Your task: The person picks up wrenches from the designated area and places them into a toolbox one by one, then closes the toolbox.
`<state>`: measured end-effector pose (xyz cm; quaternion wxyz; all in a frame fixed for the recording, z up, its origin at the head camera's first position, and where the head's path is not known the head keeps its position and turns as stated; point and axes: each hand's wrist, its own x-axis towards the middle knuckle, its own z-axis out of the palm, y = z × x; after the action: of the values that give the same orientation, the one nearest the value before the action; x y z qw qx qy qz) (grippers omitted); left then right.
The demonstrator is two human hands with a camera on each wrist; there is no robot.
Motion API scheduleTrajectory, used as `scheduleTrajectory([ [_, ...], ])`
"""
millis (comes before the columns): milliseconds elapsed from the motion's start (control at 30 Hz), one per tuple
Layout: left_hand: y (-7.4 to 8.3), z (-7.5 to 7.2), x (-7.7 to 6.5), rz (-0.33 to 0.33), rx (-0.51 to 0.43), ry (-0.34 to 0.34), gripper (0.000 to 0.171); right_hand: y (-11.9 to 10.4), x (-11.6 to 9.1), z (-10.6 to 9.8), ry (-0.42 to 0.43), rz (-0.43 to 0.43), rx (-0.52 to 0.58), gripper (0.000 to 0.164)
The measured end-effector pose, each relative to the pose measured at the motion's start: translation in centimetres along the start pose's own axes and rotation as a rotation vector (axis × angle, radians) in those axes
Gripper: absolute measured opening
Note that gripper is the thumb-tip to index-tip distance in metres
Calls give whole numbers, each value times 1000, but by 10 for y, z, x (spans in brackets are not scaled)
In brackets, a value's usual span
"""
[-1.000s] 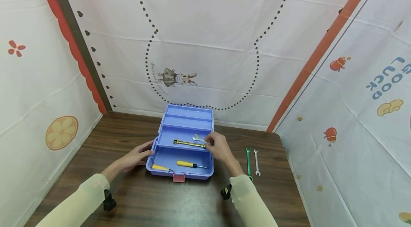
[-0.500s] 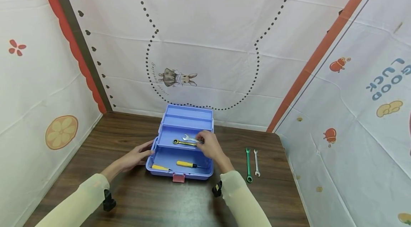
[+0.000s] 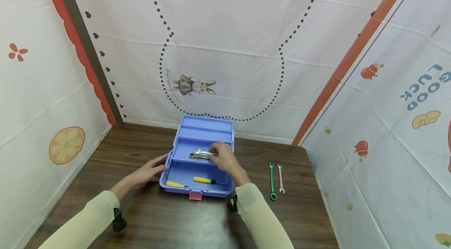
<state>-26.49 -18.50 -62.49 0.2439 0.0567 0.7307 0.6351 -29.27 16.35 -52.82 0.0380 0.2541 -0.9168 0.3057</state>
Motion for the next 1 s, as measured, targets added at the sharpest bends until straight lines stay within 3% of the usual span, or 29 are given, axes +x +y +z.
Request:
scheduleTrajectory([
  [500,-1,1,4,-12,-3,10,69,-4,3,23,3,70,67,11],
  [1000,-2,1,3,-18,-14,16,72,-1,0,25,-14,116,130,9],
])
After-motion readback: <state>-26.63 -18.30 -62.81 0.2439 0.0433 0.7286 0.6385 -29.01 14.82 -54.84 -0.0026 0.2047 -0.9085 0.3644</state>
